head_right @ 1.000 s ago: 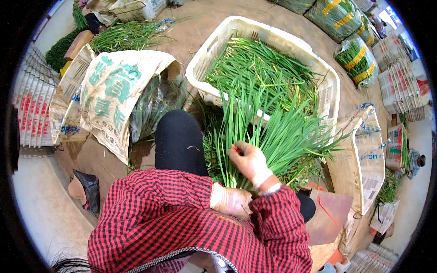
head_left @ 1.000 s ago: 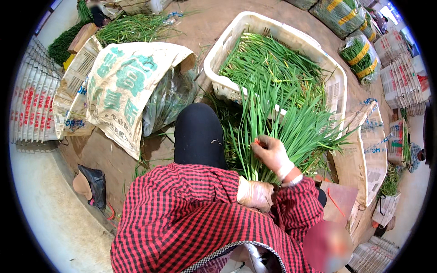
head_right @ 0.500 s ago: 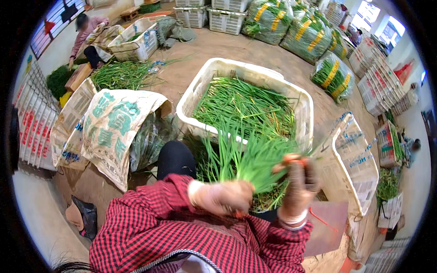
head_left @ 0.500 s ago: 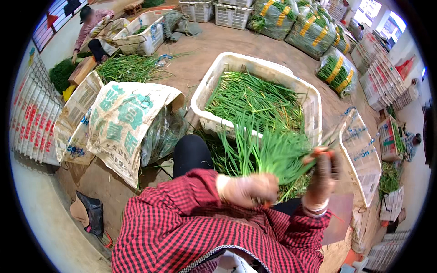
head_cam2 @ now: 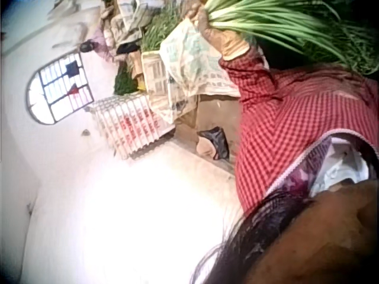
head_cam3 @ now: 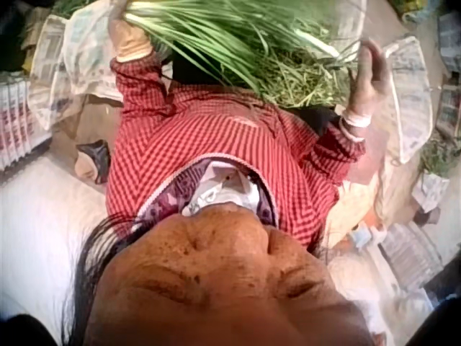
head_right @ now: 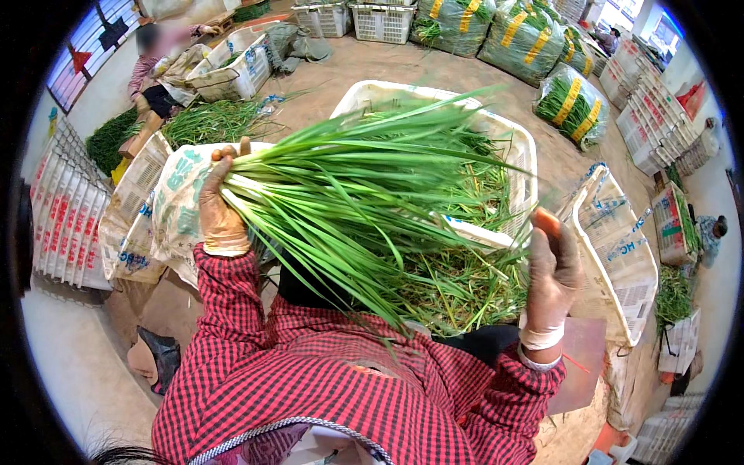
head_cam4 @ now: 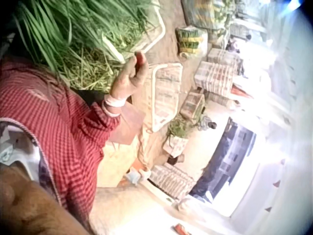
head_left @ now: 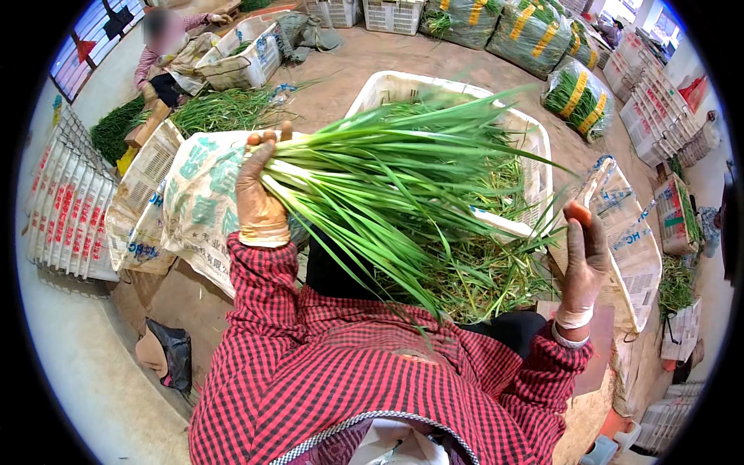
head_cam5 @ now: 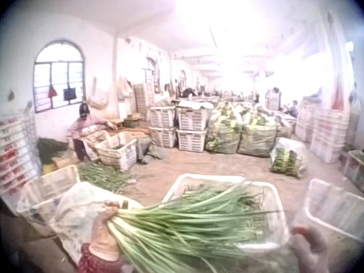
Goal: The person cleans and sorts bundles of green vegetables by hand, removing loose leaves and debris, and then places the cleaned bundles into a white plastic crate.
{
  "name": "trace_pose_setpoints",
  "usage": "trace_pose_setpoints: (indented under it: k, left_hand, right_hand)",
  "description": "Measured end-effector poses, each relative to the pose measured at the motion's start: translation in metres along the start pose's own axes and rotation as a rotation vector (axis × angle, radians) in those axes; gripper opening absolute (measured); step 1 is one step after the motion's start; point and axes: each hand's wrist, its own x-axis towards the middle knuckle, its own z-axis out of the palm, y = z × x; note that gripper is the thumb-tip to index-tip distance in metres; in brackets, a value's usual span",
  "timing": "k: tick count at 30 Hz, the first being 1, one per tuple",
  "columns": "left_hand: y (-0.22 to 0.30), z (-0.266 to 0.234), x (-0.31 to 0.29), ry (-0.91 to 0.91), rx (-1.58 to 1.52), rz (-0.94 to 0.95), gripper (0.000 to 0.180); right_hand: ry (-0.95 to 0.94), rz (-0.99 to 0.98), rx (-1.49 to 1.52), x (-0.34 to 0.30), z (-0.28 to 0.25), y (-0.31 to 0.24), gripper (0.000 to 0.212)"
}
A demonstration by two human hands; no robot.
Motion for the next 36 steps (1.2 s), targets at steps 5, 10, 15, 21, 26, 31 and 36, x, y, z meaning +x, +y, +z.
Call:
trace_pose_setpoints:
  k: [5,10,15,21,26,31,36]
  left_hand:
    - [-0.029,0.013,-0.012,0.043,0.095,-0.1,0.026]
    - [-0.04,0.048,-0.032,-0.071,0.042,-0.3,0.027]
    - [-0.044,0.054,-0.038,-0.1,0.109,-0.477,0.026]
    - [-0.054,0.041,-0.039,-0.132,0.065,-0.53,0.024]
    - [-0.067,0.062,-0.03,-0.098,0.241,-0.346,0.038]
    - [-0.094,0.111,-0.043,-0.28,0.098,-0.347,0.058]
    - [-0.115,0.119,-0.051,-0.635,0.204,-0.546,0.094]
  right_hand:
    - [-0.451,-0.525,-0.517,0.014,0.079,-0.048,0.044]
    - [-0.718,-0.389,-0.418,0.013,0.132,-0.02,0.07]
    - [-1.175,0.588,0.35,-0.01,0.135,0.01,0.057]
    - [-1.088,0.712,0.354,-0.036,0.134,0.023,0.058]
    - [-0.653,-0.1,-0.149,-0.014,0.115,-0.003,0.097]
    - [-0.566,-0.239,0.019,-0.024,0.134,0.002,0.115]
    - [-0.587,0.245,0.429,-0.025,0.101,0.014,0.072]
